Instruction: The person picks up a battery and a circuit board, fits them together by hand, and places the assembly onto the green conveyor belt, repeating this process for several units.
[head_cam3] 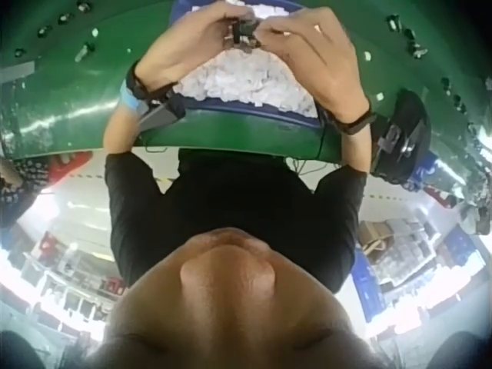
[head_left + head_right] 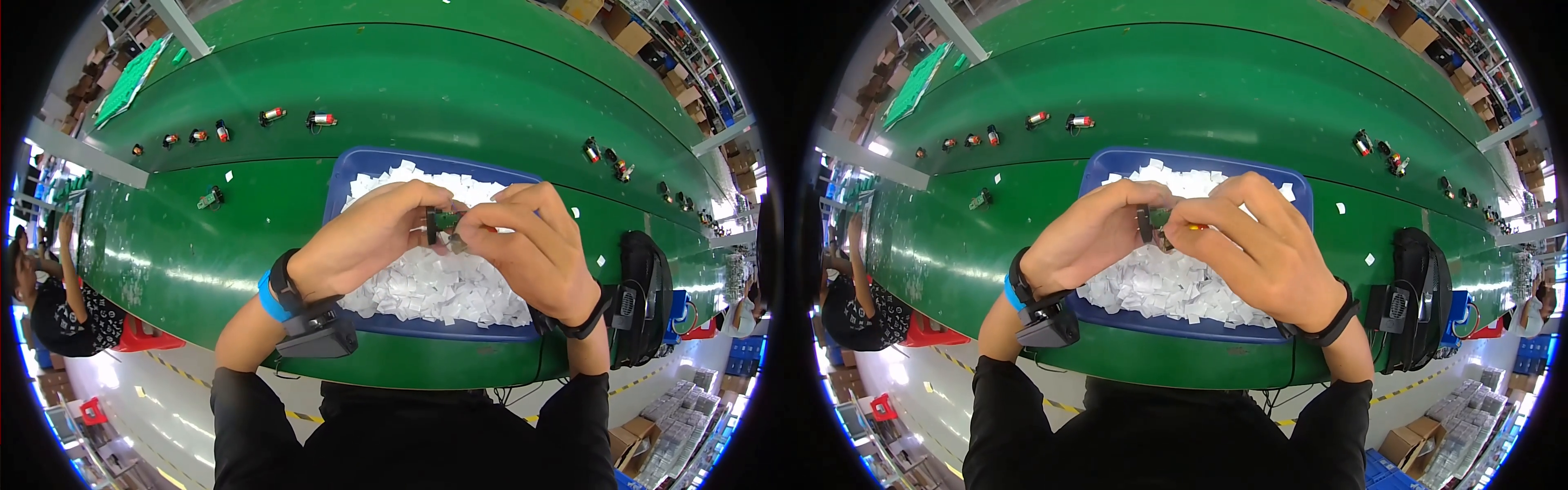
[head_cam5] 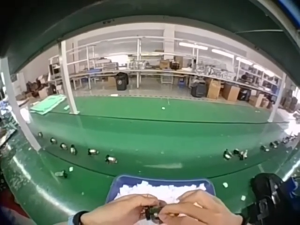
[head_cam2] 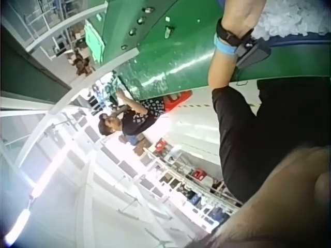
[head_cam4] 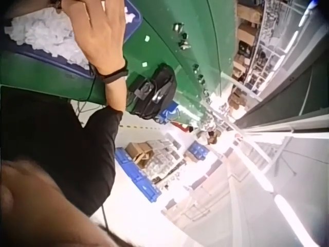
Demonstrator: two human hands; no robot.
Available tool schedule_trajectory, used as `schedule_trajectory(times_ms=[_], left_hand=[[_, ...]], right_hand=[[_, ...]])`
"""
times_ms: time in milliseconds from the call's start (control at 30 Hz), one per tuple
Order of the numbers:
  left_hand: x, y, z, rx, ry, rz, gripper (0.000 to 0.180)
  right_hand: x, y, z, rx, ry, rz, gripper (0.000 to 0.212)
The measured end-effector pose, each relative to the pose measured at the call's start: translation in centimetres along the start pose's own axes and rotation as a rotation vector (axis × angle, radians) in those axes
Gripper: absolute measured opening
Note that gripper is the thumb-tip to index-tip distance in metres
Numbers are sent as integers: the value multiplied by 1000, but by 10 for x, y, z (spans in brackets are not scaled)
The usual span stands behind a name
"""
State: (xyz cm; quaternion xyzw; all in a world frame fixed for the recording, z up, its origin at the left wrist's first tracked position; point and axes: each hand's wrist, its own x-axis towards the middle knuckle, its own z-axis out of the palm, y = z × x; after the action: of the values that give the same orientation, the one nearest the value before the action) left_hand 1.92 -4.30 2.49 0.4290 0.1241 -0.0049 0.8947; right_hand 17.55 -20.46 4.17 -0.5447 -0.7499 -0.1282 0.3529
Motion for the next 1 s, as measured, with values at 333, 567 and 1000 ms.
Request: schedule_trajectory(times_ms=[333,567,1000], left_hand=[[-7,6,14,541,74,143,23],[-6,0,14,520,47,231,28],[-14,13,26,660,118,292,32]], right_hand=[[-1,4,-8,-44,95,7,24],[6,-6,-12,-229,4,-33,16],[8,-10,-18,-224,60,-69,16]])
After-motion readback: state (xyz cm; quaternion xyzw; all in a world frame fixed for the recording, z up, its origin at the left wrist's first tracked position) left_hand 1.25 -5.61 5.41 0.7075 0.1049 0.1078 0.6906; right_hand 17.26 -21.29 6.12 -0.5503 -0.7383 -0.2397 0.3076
